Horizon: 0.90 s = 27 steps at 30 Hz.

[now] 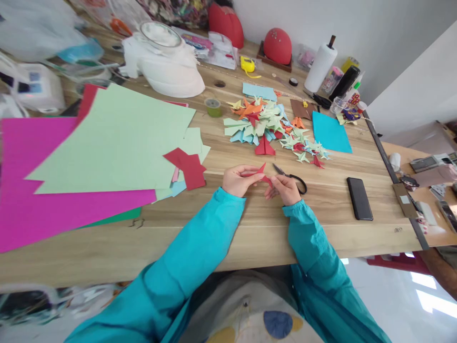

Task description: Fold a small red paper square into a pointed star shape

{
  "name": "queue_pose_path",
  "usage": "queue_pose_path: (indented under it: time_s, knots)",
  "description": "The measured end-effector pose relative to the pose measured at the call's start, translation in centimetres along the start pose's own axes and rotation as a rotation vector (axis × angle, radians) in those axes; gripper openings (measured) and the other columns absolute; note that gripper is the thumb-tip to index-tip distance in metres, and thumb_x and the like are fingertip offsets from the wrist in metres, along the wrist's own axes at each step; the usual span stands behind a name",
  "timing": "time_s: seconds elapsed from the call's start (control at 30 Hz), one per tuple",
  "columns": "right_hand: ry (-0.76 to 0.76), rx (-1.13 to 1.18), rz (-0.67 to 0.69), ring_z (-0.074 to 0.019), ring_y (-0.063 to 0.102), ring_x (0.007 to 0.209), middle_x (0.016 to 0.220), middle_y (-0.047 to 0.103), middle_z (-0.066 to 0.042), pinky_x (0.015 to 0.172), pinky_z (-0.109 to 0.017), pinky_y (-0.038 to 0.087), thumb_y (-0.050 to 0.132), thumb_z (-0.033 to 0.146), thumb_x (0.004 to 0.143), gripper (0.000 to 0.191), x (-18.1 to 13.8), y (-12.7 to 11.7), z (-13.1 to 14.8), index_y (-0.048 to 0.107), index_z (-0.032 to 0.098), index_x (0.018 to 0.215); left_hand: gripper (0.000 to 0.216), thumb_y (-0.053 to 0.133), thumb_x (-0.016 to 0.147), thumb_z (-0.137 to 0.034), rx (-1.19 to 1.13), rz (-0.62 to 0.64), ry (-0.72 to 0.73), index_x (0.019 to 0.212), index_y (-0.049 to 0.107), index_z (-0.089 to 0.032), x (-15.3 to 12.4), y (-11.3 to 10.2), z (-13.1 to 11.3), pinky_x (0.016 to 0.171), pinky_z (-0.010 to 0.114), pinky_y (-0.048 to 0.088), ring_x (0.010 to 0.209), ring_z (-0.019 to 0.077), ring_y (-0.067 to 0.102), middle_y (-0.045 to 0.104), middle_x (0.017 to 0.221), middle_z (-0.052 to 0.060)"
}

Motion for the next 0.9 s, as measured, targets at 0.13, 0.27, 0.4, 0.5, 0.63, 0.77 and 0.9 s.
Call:
queue_pose_path:
  time_s: [0.13, 0.27, 0.4, 0.5, 0.63, 0.77, 0.9]
  knots:
    - [-0.028, -0.047, 0.006, -0.0098, 0.054, 0.036, 0.044, 0.059, 0.003, 0.037, -0.020, 0.045, 0.061, 0.052, 0.061, 0.042, 0.12, 0.10, -0.12, 0.057, 0.013, 0.077, 0.040, 0.078, 0.044, -0.032, 0.005, 0.008, 0.007, 0.075, 0.065, -0.009, -0.17, 0.17, -0.03, 0.050, 0.028, 0.049, 0.061, 0.0207, 0.064, 0.068, 0.062, 0.008]
    - [-0.033, -0.086, -0.004, -0.0079, 0.046, 0.028, 0.038, 0.053, 0.005, 0.030, -0.018, 0.038, 0.058, 0.052, 0.065, 0.038, 0.17, -0.12, -0.31, 0.055, 0.014, 0.071, 0.039, 0.078, 0.044, -0.030, -0.001, -0.002, 0.014, 0.075, 0.065, -0.010, -0.14, 0.17, 0.04, 0.049, 0.027, 0.049, 0.060, 0.0198, 0.064, 0.068, 0.062, 0.008]
    - [-0.062, -0.100, -0.046, -0.0077, 0.046, 0.029, 0.039, 0.054, 0.004, 0.030, -0.018, 0.038, 0.051, 0.053, 0.070, 0.039, 0.20, -0.37, -0.34, 0.054, 0.014, 0.071, 0.039, 0.078, 0.043, -0.030, -0.020, -0.034, -0.002, 0.075, 0.065, -0.010, 0.15, -0.09, 0.21, 0.048, 0.025, 0.049, 0.059, 0.0177, 0.063, 0.068, 0.063, 0.006]
    - [-0.104, -0.144, -0.082, -0.0077, 0.051, 0.035, 0.045, 0.056, 0.003, 0.035, -0.018, 0.041, 0.048, 0.052, 0.073, 0.039, 0.24, -0.24, -0.34, 0.055, 0.014, 0.073, 0.039, 0.078, 0.043, -0.030, -0.024, -0.040, -0.015, 0.073, 0.065, -0.010, 0.18, -0.09, 0.30, 0.048, 0.025, 0.049, 0.057, 0.0170, 0.062, 0.067, 0.062, 0.006]
    - [-0.135, -0.181, -0.051, -0.0072, 0.052, 0.039, 0.048, 0.056, 0.003, 0.040, -0.018, 0.043, 0.057, 0.047, 0.069, 0.033, 0.27, 0.27, -0.47, 0.056, 0.014, 0.071, 0.038, 0.078, 0.042, -0.030, 0.016, -0.026, -0.005, 0.071, 0.066, -0.009, -0.17, 0.29, 0.28, 0.048, 0.026, 0.050, 0.054, 0.0163, 0.061, 0.068, 0.062, 0.007]
    - [-0.133, -0.118, -0.040, -0.0073, 0.050, 0.037, 0.045, 0.055, 0.003, 0.038, -0.019, 0.043, 0.060, 0.045, 0.067, 0.030, 0.22, 0.28, -0.51, 0.055, 0.015, 0.065, 0.040, 0.078, 0.042, -0.031, 0.002, 0.008, -0.026, 0.072, 0.066, -0.009, -0.42, 0.62, 0.31, 0.051, 0.028, 0.051, 0.056, 0.0168, 0.062, 0.068, 0.063, 0.007]
    - [-0.119, -0.031, -0.085, -0.0081, 0.049, 0.033, 0.042, 0.056, 0.003, 0.034, -0.020, 0.042, 0.061, 0.044, 0.066, 0.030, 0.16, -0.15, -0.26, 0.055, 0.015, 0.062, 0.043, 0.078, 0.042, -0.033, -0.059, 0.037, -0.042, 0.075, 0.065, -0.009, -0.37, 0.64, 0.34, 0.056, 0.031, 0.053, 0.055, 0.0174, 0.063, 0.068, 0.062, 0.007]
Point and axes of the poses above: each hand's wrist, its own x-axis towards the middle knuckle, its own y-axis out of the palm, z = x × y, the point moved 2 cm from there along x, towards the middle knuckle
